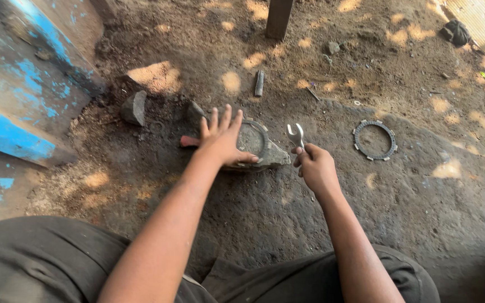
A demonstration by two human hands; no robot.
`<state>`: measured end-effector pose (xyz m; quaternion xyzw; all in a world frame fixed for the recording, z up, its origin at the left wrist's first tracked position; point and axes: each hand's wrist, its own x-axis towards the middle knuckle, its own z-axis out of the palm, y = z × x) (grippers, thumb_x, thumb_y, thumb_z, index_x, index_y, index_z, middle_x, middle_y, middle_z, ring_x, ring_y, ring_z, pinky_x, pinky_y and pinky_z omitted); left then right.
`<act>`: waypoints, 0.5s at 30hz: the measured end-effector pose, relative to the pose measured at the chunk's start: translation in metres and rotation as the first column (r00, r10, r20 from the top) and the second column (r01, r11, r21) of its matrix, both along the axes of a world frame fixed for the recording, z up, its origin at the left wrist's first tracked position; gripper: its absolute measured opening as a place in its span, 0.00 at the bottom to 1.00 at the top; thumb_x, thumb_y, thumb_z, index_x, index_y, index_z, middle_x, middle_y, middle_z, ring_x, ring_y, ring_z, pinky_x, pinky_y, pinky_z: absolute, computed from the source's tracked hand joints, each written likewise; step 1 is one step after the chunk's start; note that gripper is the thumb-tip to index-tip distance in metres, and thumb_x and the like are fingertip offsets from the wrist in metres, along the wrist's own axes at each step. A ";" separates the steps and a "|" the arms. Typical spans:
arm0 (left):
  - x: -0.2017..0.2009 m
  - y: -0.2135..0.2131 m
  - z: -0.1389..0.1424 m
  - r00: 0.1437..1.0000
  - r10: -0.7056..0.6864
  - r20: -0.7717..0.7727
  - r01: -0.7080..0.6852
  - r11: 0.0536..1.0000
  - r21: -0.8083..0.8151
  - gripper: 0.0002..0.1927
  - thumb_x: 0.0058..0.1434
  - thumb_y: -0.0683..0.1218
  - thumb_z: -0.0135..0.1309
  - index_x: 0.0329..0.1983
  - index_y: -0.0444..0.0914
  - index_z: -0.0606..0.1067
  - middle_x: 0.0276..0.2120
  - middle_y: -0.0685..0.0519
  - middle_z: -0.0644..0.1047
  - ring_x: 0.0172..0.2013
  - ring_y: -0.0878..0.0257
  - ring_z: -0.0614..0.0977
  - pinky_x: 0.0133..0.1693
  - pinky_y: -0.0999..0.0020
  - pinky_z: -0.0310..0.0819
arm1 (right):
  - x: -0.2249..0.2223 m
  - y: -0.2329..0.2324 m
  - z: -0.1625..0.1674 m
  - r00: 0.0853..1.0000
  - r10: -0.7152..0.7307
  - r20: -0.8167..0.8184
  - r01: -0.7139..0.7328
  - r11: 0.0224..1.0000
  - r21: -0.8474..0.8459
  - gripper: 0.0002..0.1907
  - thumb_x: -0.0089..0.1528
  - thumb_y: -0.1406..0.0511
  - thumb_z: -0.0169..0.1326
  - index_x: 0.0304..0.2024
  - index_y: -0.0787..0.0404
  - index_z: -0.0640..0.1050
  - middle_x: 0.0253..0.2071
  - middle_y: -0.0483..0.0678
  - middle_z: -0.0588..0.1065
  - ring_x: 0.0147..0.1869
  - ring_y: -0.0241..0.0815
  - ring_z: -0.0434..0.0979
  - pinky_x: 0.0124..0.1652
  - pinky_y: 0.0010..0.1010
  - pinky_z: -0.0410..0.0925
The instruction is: The person sits on the ground and uses a wrench to repeatedly strike a circular metal ring resting on a stone. The person holds the ring steady with one hand while striking it with the wrench in the other hand to shape or flatten it.
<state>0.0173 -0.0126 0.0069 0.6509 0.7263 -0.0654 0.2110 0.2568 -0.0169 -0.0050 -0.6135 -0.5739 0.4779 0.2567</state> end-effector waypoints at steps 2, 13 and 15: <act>-0.005 0.001 -0.003 0.996 -0.015 -0.093 0.011 0.999 -0.041 0.73 0.40 0.79 0.63 0.80 0.52 0.35 0.78 0.47 0.30 0.76 0.43 0.30 0.71 0.39 0.22 | -0.003 -0.003 0.008 1.000 0.013 0.020 -0.013 1.000 0.013 0.13 0.69 0.61 0.47 0.41 0.61 0.79 0.24 0.43 0.75 0.24 0.32 0.69 0.27 0.29 0.65; -0.014 0.007 -0.023 0.979 0.121 0.163 -0.096 0.983 -0.156 0.74 0.41 0.72 0.67 0.76 0.67 0.25 0.75 0.44 0.17 0.74 0.37 0.24 0.68 0.31 0.27 | -0.036 -0.021 -0.027 0.793 0.114 0.599 -0.306 0.924 0.229 0.17 0.68 0.55 0.48 0.41 0.59 0.80 0.35 0.60 0.78 0.40 0.63 0.80 0.40 0.52 0.70; -0.012 0.006 -0.025 0.979 0.121 0.162 -0.097 0.984 -0.150 0.73 0.41 0.72 0.68 0.77 0.68 0.27 0.76 0.45 0.17 0.74 0.35 0.24 0.68 0.29 0.30 | -0.039 -0.020 -0.039 0.816 0.129 0.564 -0.221 0.970 0.098 0.20 0.69 0.52 0.45 0.41 0.59 0.80 0.40 0.60 0.79 0.47 0.66 0.79 0.46 0.52 0.69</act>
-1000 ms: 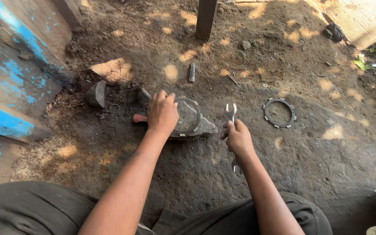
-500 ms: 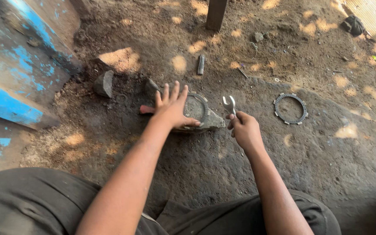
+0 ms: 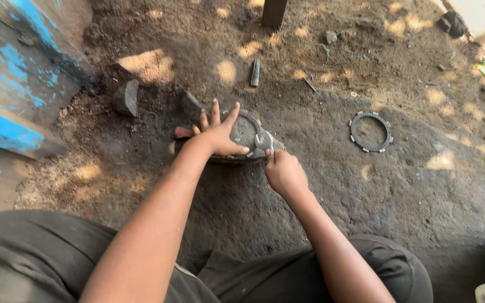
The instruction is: The person sits on the ground and uses a wrench to repeatedly strike a circular metal ring resting on a stone. The person holds the ring steady with one hand while striking it with the wrench in the other hand to shape or flatten it.
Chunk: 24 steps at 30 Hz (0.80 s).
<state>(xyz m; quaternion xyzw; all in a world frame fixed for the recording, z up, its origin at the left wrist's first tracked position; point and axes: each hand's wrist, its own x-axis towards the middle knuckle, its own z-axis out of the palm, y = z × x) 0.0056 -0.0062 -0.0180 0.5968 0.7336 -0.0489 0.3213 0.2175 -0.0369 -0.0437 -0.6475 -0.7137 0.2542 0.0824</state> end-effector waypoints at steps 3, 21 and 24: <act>0.004 -0.002 -0.001 1.000 0.020 -0.012 -0.020 1.000 0.010 0.76 0.37 0.74 0.70 0.77 0.67 0.30 0.76 0.46 0.20 0.75 0.36 0.25 0.69 0.30 0.32 | 0.001 0.007 -0.003 0.988 -0.003 -0.154 -0.001 1.000 -0.028 0.21 0.71 0.53 0.46 0.41 0.62 0.80 0.39 0.62 0.79 0.47 0.64 0.79 0.47 0.50 0.70; 0.008 -0.007 -0.001 1.000 -0.007 -0.015 0.008 0.998 0.061 0.78 0.32 0.75 0.71 0.78 0.66 0.32 0.77 0.45 0.22 0.74 0.35 0.25 0.68 0.30 0.24 | 0.005 0.016 0.050 0.923 -0.027 -0.383 0.137 0.955 0.262 0.19 0.73 0.60 0.42 0.35 0.66 0.75 0.26 0.58 0.75 0.30 0.55 0.76 0.33 0.46 0.71; 0.007 -0.006 -0.004 1.000 -0.005 -0.027 0.008 0.994 0.106 0.78 0.31 0.75 0.71 0.78 0.67 0.33 0.77 0.43 0.23 0.74 0.33 0.27 0.68 0.30 0.25 | 0.006 0.012 0.049 0.998 0.047 -0.049 -0.039 0.987 0.155 0.16 0.66 0.60 0.43 0.34 0.60 0.79 0.28 0.57 0.78 0.31 0.55 0.79 0.34 0.49 0.72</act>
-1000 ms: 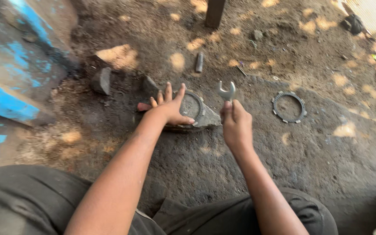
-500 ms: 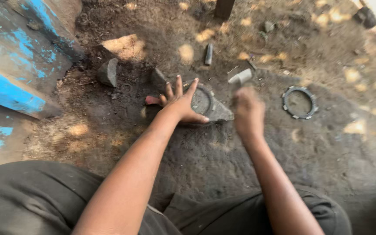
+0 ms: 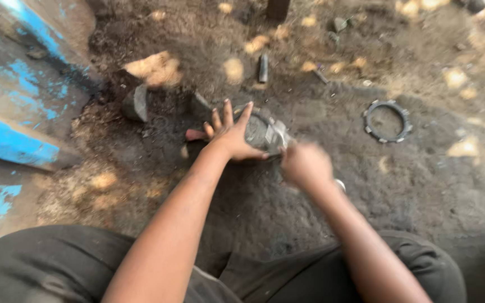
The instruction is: The person sits on the ground and uses a wrench to repeatedly strike a circular metal ring resting on a stone. The person holds the ring steady with one hand while striking it with the wrench in the other hand to shape or flatten it.
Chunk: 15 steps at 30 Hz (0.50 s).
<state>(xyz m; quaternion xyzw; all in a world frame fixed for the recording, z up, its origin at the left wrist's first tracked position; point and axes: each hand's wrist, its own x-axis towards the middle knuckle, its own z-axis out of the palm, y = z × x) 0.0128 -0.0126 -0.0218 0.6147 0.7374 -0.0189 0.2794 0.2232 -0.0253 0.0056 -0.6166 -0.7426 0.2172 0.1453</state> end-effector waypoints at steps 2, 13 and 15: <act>0.000 0.000 -0.002 1.000 0.001 -0.013 -0.001 1.000 -0.018 0.79 0.30 0.76 0.71 0.78 0.67 0.33 0.76 0.43 0.23 0.74 0.34 0.27 0.69 0.31 0.25 | -0.003 -0.006 -0.001 0.988 0.053 0.148 -0.050 0.998 -0.023 0.18 0.65 0.54 0.48 0.34 0.59 0.82 0.31 0.60 0.78 0.36 0.63 0.78 0.37 0.53 0.70; -0.001 -0.001 -0.007 1.000 0.014 0.026 -0.016 0.998 0.061 0.79 0.28 0.74 0.73 0.78 0.66 0.36 0.77 0.41 0.27 0.75 0.33 0.31 0.69 0.31 0.28 | -0.001 -0.006 -0.004 0.982 -0.060 0.179 0.019 0.975 0.223 0.15 0.66 0.58 0.48 0.36 0.60 0.81 0.33 0.60 0.80 0.37 0.64 0.80 0.39 0.53 0.71; -0.001 0.000 -0.007 1.000 -0.005 0.025 0.004 0.997 0.072 0.78 0.29 0.74 0.72 0.79 0.66 0.37 0.78 0.41 0.29 0.75 0.32 0.33 0.69 0.32 0.30 | -0.002 -0.002 -0.008 0.997 -0.076 0.030 0.066 0.964 0.256 0.17 0.69 0.57 0.46 0.38 0.62 0.78 0.33 0.59 0.79 0.36 0.62 0.81 0.38 0.52 0.72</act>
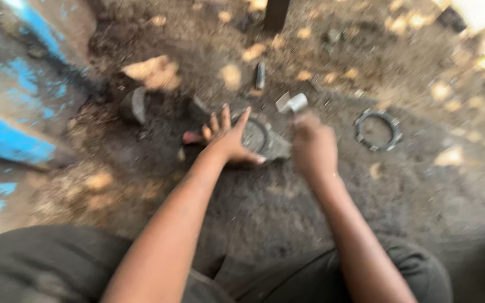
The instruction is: The person sits on the ground and uses a wrench to repeatedly strike a circular metal ring resting on a stone. The person holds the ring steady with one hand while striking it with the wrench in the other hand to shape or flatten it.
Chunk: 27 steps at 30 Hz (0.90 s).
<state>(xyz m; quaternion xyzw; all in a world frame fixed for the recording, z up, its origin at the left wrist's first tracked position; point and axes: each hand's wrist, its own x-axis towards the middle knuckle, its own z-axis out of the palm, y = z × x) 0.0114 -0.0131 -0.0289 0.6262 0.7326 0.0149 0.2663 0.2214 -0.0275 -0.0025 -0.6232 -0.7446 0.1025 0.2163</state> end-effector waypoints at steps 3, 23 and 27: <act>0.000 0.000 0.000 1.000 -0.004 0.016 0.004 1.000 -0.011 0.79 0.28 0.73 0.73 0.78 0.65 0.36 0.78 0.42 0.27 0.74 0.33 0.31 0.68 0.32 0.28 | -0.004 0.001 -0.004 0.978 -0.021 -0.209 0.004 0.997 -0.083 0.24 0.71 0.51 0.45 0.33 0.64 0.76 0.30 0.59 0.77 0.33 0.61 0.80 0.37 0.51 0.72; 0.001 0.002 -0.003 1.000 0.013 -0.014 -0.014 0.999 -0.041 0.77 0.29 0.73 0.73 0.78 0.66 0.38 0.78 0.42 0.31 0.75 0.33 0.35 0.69 0.33 0.28 | -0.004 -0.001 -0.003 0.977 0.079 0.198 -0.015 0.952 -0.306 0.22 0.68 0.52 0.46 0.36 0.62 0.81 0.32 0.56 0.79 0.32 0.54 0.83 0.34 0.47 0.76; 0.002 0.004 -0.002 0.999 -0.007 -0.040 0.005 0.999 -0.048 0.78 0.29 0.75 0.73 0.78 0.67 0.36 0.77 0.41 0.30 0.75 0.34 0.34 0.70 0.35 0.27 | -0.005 0.001 0.003 0.998 0.021 0.066 -0.005 0.973 -0.232 0.24 0.70 0.52 0.45 0.33 0.62 0.82 0.32 0.61 0.79 0.36 0.63 0.79 0.39 0.52 0.71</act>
